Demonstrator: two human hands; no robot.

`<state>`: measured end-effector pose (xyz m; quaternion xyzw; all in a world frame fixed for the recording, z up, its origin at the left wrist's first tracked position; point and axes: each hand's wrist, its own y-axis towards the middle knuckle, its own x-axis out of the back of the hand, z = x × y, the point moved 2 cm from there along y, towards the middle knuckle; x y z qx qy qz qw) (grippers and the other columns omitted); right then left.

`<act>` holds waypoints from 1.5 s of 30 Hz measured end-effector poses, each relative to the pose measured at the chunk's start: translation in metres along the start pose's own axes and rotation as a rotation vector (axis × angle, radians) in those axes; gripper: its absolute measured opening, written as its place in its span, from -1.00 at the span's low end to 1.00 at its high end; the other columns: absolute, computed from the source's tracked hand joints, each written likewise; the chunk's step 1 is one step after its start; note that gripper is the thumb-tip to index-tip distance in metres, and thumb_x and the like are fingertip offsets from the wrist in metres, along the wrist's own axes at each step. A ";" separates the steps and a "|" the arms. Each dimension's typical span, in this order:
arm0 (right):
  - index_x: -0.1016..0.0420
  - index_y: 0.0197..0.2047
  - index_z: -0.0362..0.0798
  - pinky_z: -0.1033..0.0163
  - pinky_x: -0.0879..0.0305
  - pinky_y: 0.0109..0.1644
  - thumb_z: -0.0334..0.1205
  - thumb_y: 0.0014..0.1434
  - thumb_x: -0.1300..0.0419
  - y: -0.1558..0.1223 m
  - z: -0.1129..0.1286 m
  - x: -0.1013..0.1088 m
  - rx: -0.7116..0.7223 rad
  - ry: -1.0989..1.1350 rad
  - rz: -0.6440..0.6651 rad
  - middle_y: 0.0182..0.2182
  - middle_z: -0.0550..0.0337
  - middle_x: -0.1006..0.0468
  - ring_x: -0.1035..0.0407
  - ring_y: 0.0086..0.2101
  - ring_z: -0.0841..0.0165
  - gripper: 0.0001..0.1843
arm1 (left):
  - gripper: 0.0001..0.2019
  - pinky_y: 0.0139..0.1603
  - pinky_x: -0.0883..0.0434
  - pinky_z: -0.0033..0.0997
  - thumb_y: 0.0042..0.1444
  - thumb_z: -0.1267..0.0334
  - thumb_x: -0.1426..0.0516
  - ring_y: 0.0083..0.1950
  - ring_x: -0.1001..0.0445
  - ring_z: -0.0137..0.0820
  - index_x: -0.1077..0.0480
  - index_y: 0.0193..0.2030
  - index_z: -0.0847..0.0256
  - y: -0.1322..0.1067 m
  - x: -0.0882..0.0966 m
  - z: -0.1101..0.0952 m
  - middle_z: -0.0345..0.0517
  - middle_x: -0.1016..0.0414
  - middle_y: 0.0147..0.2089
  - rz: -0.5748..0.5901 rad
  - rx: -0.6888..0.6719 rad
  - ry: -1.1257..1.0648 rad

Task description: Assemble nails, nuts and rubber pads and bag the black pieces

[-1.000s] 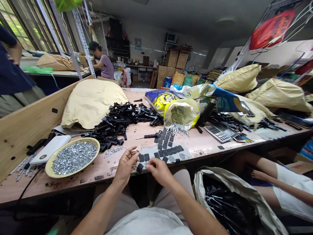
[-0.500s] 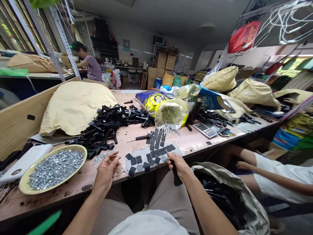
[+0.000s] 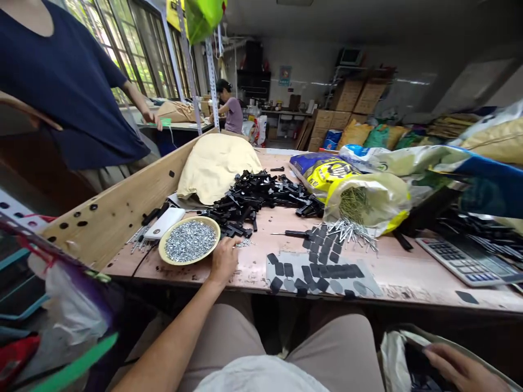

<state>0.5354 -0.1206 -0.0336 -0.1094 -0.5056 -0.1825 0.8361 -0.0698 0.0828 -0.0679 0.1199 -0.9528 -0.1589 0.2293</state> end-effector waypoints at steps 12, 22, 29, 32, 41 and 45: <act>-0.55 -0.10 0.01 0.12 -0.23 0.02 -0.14 0.32 -0.09 0.073 0.363 -0.122 0.746 -0.223 0.070 -0.14 0.05 -0.57 -0.38 -0.11 0.19 -0.77 | -0.86 0.11 -0.16 -0.08 0.10 0.43 -0.16 -0.10 -0.23 -0.16 -0.47 -0.45 0.19 0.022 -0.038 -0.025 0.01 -0.41 -0.28 0.185 -0.019 0.024; -0.47 -0.24 -0.09 0.16 -0.18 -0.02 -0.34 0.31 -0.10 0.104 0.398 -0.178 0.865 -0.293 0.066 -0.24 0.03 -0.53 -0.35 -0.17 0.23 -0.87 | -0.83 -0.33 -0.22 -0.39 0.04 0.18 -0.21 -0.37 -0.25 -0.40 -0.32 -0.39 0.18 0.008 -0.028 -0.035 -0.11 -0.41 -0.34 0.236 0.373 -0.650; -0.35 -0.07 -0.01 0.32 -0.24 -0.15 -0.16 0.45 0.10 0.030 0.399 -0.148 0.935 -0.050 0.078 -0.27 0.17 -0.52 -0.42 -0.27 0.36 -0.77 | -0.55 -0.51 -0.12 -0.63 -0.21 0.07 -0.44 -0.44 -0.28 -0.60 -0.32 -0.35 0.25 -0.009 -0.027 -0.058 -0.10 -0.45 -0.29 0.345 0.602 -1.166; -0.35 -0.12 0.00 0.30 -0.22 -0.20 -0.12 0.45 0.07 0.001 0.399 -0.141 0.958 0.032 0.105 -0.29 0.18 -0.53 -0.44 -0.30 0.34 -0.77 | -0.55 -0.51 -0.15 -0.64 -0.24 0.12 -0.47 -0.46 -0.27 -0.62 -0.37 -0.36 0.29 -0.013 -0.030 -0.070 -0.13 -0.45 -0.33 0.366 0.633 -1.236; -0.40 -0.12 0.02 0.30 -0.20 -0.25 -0.14 0.44 0.09 -0.019 0.392 -0.137 0.922 -0.016 0.063 -0.27 0.14 -0.56 -0.46 -0.27 0.31 -0.73 | -0.60 -0.43 -0.19 -0.58 -0.26 0.15 -0.48 -0.47 -0.27 -0.60 -0.41 -0.40 0.28 -0.025 -0.027 -0.088 -0.21 -0.46 -0.42 0.316 0.571 -1.221; -0.39 -0.15 0.03 0.31 -0.19 -0.26 -0.17 0.41 0.04 -0.023 0.389 -0.134 0.896 0.013 0.085 -0.31 0.18 -0.56 -0.45 -0.33 0.33 -0.80 | -0.65 -0.44 -0.17 -0.56 -0.20 0.14 -0.44 -0.47 -0.27 -0.58 -0.42 -0.40 0.27 -0.027 -0.028 -0.087 -0.22 -0.45 -0.45 0.283 0.498 -1.116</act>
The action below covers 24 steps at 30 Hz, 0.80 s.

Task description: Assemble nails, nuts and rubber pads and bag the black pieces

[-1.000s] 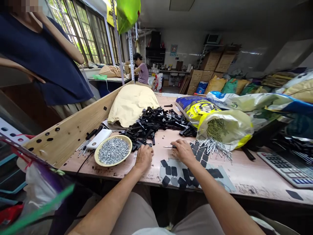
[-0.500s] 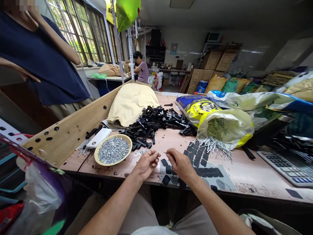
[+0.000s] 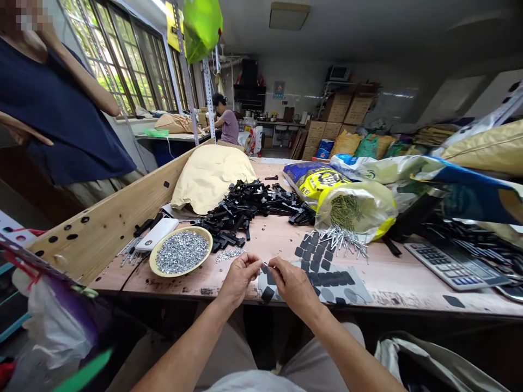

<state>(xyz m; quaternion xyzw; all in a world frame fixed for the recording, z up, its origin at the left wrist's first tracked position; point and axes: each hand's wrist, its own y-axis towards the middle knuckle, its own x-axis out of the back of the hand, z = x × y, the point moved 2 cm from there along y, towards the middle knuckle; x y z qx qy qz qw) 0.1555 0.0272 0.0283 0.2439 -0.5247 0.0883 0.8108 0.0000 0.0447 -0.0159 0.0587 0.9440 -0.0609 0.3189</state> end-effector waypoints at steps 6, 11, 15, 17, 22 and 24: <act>-0.40 -0.17 0.02 0.31 -0.19 -0.22 -0.20 0.40 0.03 -0.008 -0.001 -0.002 -0.039 0.038 0.003 -0.33 0.17 -0.55 -0.44 -0.32 0.32 -0.81 | -0.63 -0.44 -0.17 -0.55 -0.16 0.08 -0.41 -0.50 -0.27 -0.56 -0.39 -0.41 0.26 0.000 -0.002 0.006 -0.26 -0.40 -0.51 0.006 0.023 0.063; -0.40 -0.18 0.01 0.31 -0.19 -0.22 -0.22 0.40 0.00 -0.012 -0.001 -0.004 -0.076 0.062 -0.018 -0.36 0.18 -0.53 -0.42 -0.35 0.32 -0.82 | -0.57 -0.47 -0.16 -0.57 -0.21 0.02 -0.42 -0.49 -0.31 -0.56 -0.38 -0.40 0.26 0.000 -0.004 0.011 -0.22 -0.44 -0.47 -0.019 0.076 0.057; -0.40 -0.20 0.00 0.31 -0.19 -0.22 -0.23 0.38 -0.01 -0.014 -0.001 -0.004 -0.069 0.056 -0.044 -0.35 0.17 -0.52 -0.41 -0.34 0.33 -0.83 | -0.57 -0.49 -0.14 -0.58 -0.19 -0.02 -0.41 -0.52 -0.27 -0.58 -0.39 -0.39 0.27 0.002 -0.004 0.014 -0.21 -0.44 -0.48 -0.036 0.071 0.097; -0.40 -0.21 0.00 0.32 -0.17 -0.24 -0.24 0.38 -0.01 -0.014 -0.001 -0.003 -0.067 0.041 -0.053 -0.34 0.17 -0.53 -0.41 -0.35 0.33 -0.84 | -0.56 -0.50 -0.14 -0.58 -0.19 -0.04 -0.40 -0.53 -0.26 -0.58 -0.40 -0.40 0.28 0.002 -0.005 0.015 -0.21 -0.43 -0.49 -0.041 0.060 0.123; -0.40 -0.24 -0.02 0.32 -0.14 -0.25 -0.19 0.38 0.00 -0.013 -0.002 0.000 -0.056 0.098 -0.062 -0.37 0.19 -0.49 -0.35 -0.38 0.37 -0.79 | -0.57 -0.51 -0.14 -0.58 -0.21 -0.03 -0.41 -0.52 -0.26 -0.57 -0.41 -0.43 0.28 0.003 -0.008 0.014 -0.23 -0.42 -0.52 -0.031 0.050 0.124; -0.41 -0.27 -0.02 0.33 -0.15 -0.27 -0.16 0.37 -0.01 -0.012 -0.003 0.001 -0.097 0.215 -0.050 -0.44 0.23 -0.46 -0.31 -0.42 0.41 -0.77 | -0.57 -0.49 -0.16 -0.58 -0.20 -0.01 -0.42 -0.51 -0.27 -0.57 -0.40 -0.42 0.28 0.002 -0.010 0.013 -0.24 -0.42 -0.50 -0.017 0.052 0.097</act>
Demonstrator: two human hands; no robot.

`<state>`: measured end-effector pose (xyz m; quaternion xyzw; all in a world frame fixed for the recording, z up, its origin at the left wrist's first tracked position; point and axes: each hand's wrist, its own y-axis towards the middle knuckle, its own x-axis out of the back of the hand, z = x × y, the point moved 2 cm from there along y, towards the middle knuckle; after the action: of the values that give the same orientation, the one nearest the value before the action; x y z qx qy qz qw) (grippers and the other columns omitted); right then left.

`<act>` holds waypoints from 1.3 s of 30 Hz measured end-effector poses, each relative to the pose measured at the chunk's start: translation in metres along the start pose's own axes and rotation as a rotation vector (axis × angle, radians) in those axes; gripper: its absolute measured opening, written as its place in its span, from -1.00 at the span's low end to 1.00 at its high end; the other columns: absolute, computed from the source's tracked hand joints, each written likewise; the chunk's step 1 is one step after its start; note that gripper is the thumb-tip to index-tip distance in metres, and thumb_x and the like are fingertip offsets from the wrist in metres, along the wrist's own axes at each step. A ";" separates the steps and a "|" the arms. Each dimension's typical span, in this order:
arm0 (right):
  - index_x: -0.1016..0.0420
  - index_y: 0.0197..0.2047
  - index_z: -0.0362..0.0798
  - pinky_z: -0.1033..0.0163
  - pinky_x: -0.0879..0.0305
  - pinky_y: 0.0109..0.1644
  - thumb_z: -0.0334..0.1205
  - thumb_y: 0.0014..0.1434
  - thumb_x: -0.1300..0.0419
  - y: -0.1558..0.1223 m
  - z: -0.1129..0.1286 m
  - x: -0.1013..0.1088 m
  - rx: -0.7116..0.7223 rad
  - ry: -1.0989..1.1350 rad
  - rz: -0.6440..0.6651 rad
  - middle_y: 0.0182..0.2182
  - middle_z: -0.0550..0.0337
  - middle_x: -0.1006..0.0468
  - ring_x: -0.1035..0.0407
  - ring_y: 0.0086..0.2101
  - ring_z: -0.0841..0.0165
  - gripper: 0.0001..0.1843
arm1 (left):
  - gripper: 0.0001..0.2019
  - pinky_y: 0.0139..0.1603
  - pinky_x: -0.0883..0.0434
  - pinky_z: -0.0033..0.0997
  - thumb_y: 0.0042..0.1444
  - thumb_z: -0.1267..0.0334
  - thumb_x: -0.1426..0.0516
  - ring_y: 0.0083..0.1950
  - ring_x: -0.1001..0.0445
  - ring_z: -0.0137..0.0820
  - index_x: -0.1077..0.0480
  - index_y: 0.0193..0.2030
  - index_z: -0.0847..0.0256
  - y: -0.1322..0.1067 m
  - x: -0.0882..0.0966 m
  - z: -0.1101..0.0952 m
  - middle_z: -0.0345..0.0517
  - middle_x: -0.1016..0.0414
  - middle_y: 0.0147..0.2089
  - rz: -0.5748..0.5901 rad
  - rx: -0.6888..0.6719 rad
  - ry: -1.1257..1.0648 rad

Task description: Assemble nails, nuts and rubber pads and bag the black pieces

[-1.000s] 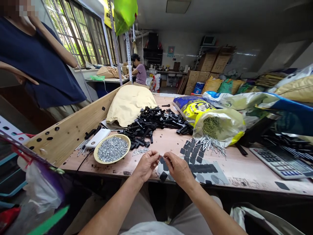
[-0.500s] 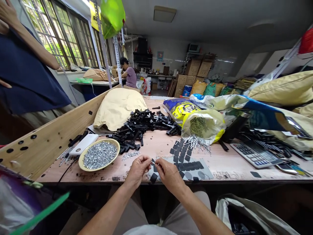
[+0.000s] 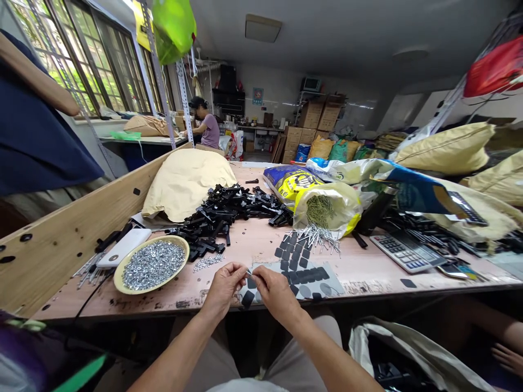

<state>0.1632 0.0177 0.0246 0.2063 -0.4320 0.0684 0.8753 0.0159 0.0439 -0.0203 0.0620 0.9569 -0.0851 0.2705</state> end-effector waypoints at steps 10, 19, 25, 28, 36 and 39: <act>-0.33 -0.32 -0.03 0.36 -0.01 -0.56 0.13 0.22 -0.09 0.000 -0.008 -0.009 -0.394 0.611 0.176 -0.60 0.33 -0.33 -0.08 -0.65 0.50 -0.63 | -0.59 -0.45 -0.21 -0.59 -0.23 0.06 -0.45 -0.49 -0.29 -0.58 -0.44 -0.41 0.29 -0.004 -0.005 0.000 -0.24 -0.42 -0.50 0.063 0.025 -0.112; -0.36 -0.33 -0.03 0.33 -0.06 -0.48 0.14 0.25 -0.06 -0.003 -0.006 -0.006 -0.322 0.403 0.163 -0.57 0.27 -0.34 -0.15 -0.58 0.45 -0.61 | -0.61 -0.49 -0.19 -0.61 -0.22 0.08 -0.45 -0.54 -0.25 -0.60 -0.44 -0.42 0.29 -0.006 -0.005 0.009 -0.26 -0.41 -0.54 -0.002 -0.004 -0.133; -0.36 -0.30 -0.07 0.40 0.12 -0.61 0.34 0.02 -0.25 -0.003 -0.010 -0.012 -0.512 0.822 0.279 -0.59 0.38 -0.28 -0.02 -0.67 0.56 -0.41 | -0.58 -0.39 -0.30 -0.60 -0.26 0.15 -0.49 -0.47 -0.36 -0.57 -0.52 -0.30 0.33 -0.008 -0.002 0.012 -0.20 -0.45 -0.47 0.088 0.064 -0.253; -0.36 -0.31 -0.06 0.39 0.05 -0.58 0.29 0.14 -0.18 -0.004 -0.010 -0.010 -0.427 0.666 0.172 -0.60 0.36 -0.31 -0.07 -0.65 0.54 -0.48 | -0.55 -0.38 -0.31 -0.60 -0.27 0.13 -0.49 -0.46 -0.36 -0.58 -0.54 -0.26 0.33 -0.009 -0.002 0.010 -0.20 -0.46 -0.44 0.080 0.087 -0.273; -0.39 -0.36 -0.03 0.36 -0.10 -0.44 0.07 0.32 -0.05 -0.008 -0.004 -0.003 -0.292 0.327 0.116 -0.57 0.31 -0.39 -0.18 -0.56 0.47 -0.63 | -0.60 -0.51 -0.21 -0.64 -0.32 0.15 -0.51 -0.54 -0.30 -0.62 -0.48 -0.46 0.33 -0.006 -0.007 0.007 -0.23 -0.42 -0.54 0.036 0.106 -0.239; -0.40 -0.35 -0.03 0.35 -0.11 -0.39 0.05 0.33 -0.03 -0.009 -0.002 -0.001 -0.254 0.239 0.124 -0.56 0.31 -0.39 -0.20 -0.53 0.44 -0.64 | -0.57 -0.55 -0.18 -0.64 -0.35 0.13 -0.51 -0.54 -0.33 -0.60 -0.47 -0.44 0.33 -0.005 -0.005 0.009 -0.20 -0.42 -0.54 0.042 0.136 -0.223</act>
<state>0.1663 0.0100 0.0199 0.0575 -0.3419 0.0914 0.9335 0.0237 0.0373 -0.0246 0.0903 0.9115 -0.1503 0.3720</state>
